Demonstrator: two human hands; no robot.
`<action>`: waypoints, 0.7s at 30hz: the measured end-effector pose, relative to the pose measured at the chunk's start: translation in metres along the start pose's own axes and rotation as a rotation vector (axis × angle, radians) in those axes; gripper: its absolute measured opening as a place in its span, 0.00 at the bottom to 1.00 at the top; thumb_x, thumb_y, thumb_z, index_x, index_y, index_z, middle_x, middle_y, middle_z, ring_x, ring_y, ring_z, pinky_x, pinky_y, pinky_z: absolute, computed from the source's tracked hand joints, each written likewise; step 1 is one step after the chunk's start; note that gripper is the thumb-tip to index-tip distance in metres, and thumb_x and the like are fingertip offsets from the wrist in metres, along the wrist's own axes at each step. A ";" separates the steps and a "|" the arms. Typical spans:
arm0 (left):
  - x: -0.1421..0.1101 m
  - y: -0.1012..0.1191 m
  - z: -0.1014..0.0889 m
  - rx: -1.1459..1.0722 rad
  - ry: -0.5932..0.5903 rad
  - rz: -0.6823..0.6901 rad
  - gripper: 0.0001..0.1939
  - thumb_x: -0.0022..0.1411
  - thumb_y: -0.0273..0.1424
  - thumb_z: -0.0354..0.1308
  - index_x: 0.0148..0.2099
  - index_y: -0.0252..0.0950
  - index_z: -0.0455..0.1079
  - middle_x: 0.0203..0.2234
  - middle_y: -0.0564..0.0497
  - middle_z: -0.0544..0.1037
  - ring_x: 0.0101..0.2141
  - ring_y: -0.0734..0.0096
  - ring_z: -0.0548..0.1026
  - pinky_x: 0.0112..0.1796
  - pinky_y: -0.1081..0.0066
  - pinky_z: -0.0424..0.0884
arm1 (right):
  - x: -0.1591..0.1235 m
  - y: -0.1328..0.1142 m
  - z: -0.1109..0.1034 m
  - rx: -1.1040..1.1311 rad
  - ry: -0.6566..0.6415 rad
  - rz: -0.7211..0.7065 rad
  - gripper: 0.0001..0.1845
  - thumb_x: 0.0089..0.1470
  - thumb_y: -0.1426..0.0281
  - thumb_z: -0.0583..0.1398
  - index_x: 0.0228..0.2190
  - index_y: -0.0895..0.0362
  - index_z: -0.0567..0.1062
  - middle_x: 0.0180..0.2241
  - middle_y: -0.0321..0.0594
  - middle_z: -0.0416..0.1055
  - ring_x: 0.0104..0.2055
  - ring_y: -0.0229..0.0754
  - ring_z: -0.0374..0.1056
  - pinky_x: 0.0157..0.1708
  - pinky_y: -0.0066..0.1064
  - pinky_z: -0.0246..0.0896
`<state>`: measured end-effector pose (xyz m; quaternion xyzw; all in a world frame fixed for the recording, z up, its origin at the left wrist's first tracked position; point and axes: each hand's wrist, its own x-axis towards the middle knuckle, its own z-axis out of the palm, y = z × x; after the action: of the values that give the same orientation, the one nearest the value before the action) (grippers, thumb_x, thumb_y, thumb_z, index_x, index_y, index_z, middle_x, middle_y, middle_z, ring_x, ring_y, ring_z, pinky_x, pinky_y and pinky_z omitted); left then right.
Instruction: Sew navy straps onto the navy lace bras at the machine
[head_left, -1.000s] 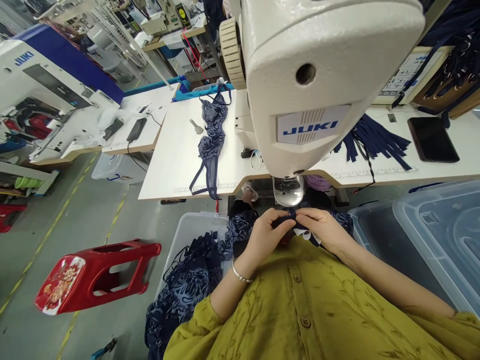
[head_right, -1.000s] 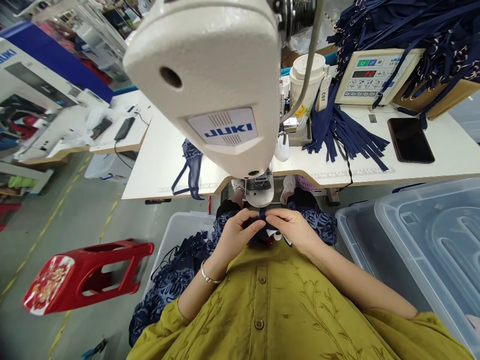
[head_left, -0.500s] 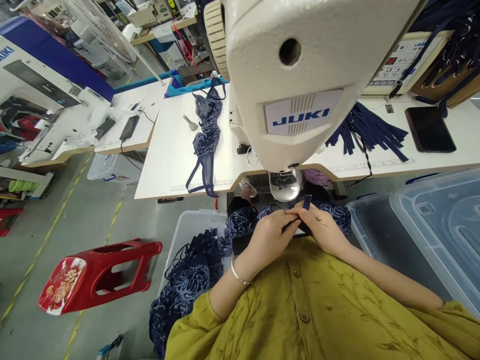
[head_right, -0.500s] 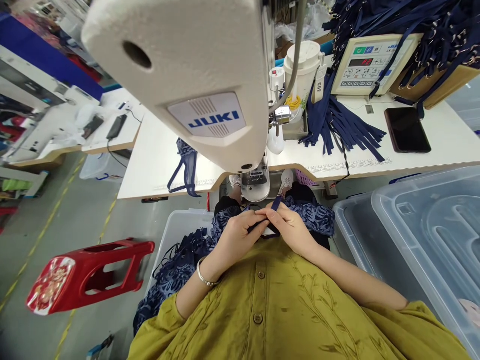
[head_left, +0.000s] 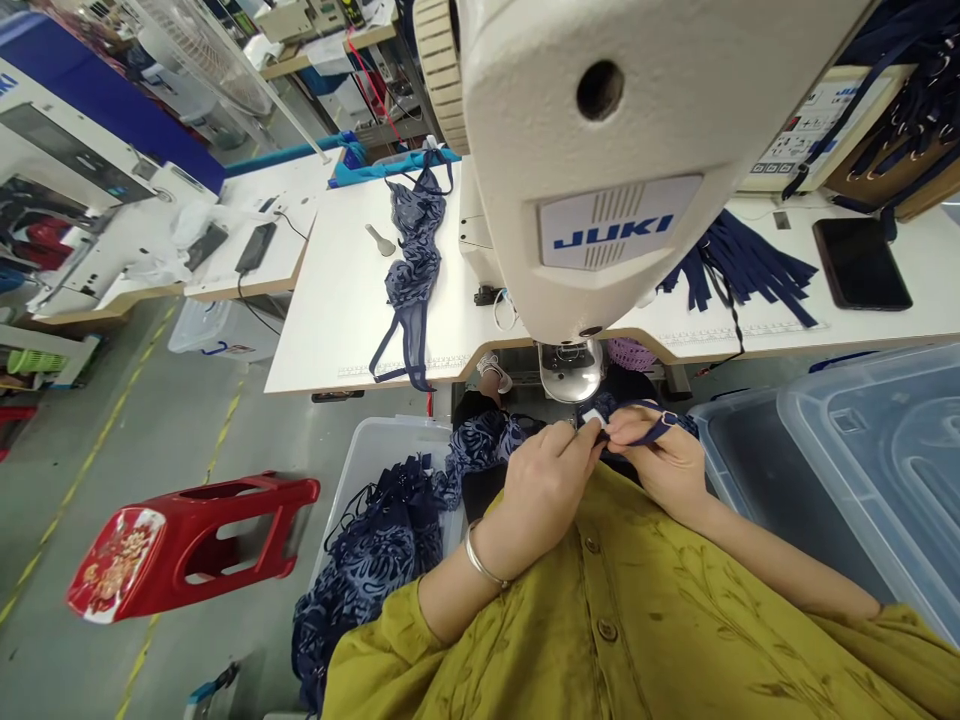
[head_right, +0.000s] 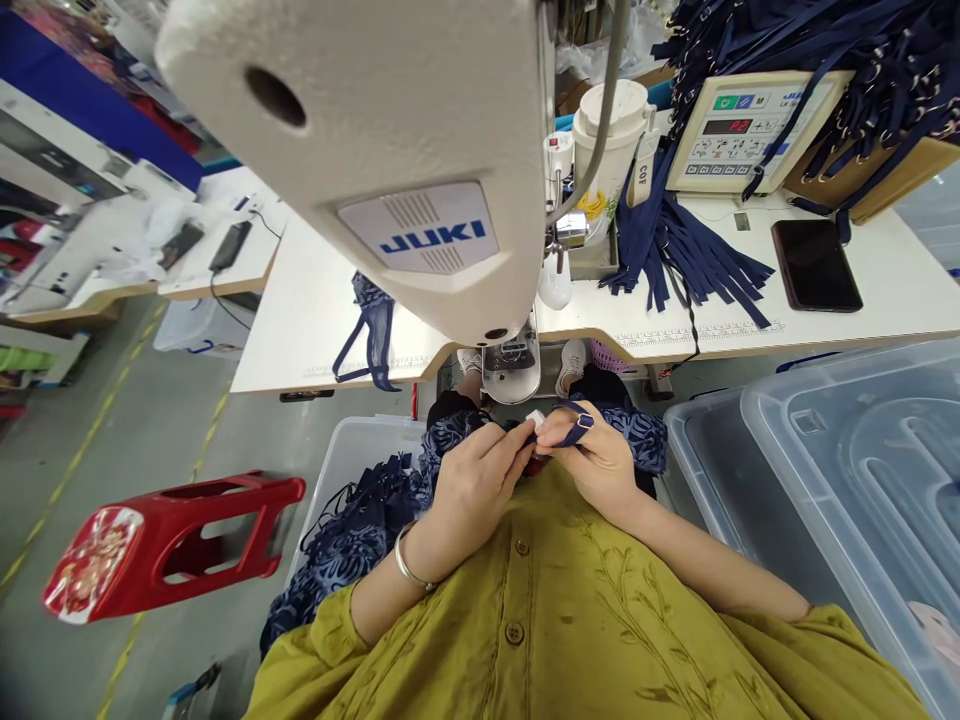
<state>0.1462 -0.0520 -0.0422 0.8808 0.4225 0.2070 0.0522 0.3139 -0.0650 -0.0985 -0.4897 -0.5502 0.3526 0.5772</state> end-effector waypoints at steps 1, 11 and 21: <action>-0.001 0.000 0.000 0.033 0.011 0.012 0.16 0.72 0.33 0.44 0.56 0.34 0.66 0.27 0.52 0.70 0.28 0.73 0.71 0.29 0.74 0.67 | -0.001 0.001 0.000 -0.018 0.008 -0.014 0.06 0.53 0.63 0.64 0.26 0.48 0.78 0.30 0.38 0.76 0.37 0.47 0.71 0.41 0.46 0.68; 0.004 0.003 -0.004 -0.030 -0.017 0.008 0.15 0.72 0.31 0.43 0.49 0.33 0.69 0.27 0.51 0.70 0.26 0.73 0.69 0.27 0.73 0.66 | 0.000 -0.004 0.001 -0.105 -0.002 -0.077 0.07 0.57 0.66 0.60 0.28 0.50 0.75 0.31 0.39 0.75 0.37 0.46 0.72 0.40 0.43 0.69; 0.023 -0.011 -0.024 -0.278 -0.142 -0.126 0.08 0.69 0.34 0.51 0.46 0.38 0.67 0.34 0.52 0.73 0.35 0.71 0.74 0.34 0.72 0.70 | 0.040 -0.045 -0.006 -0.308 -0.271 0.146 0.06 0.60 0.64 0.56 0.35 0.52 0.73 0.31 0.35 0.74 0.31 0.40 0.71 0.32 0.29 0.68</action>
<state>0.1406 -0.0295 -0.0160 0.8494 0.4393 0.1968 0.2161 0.3196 -0.0407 -0.0431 -0.5587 -0.6332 0.3677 0.3896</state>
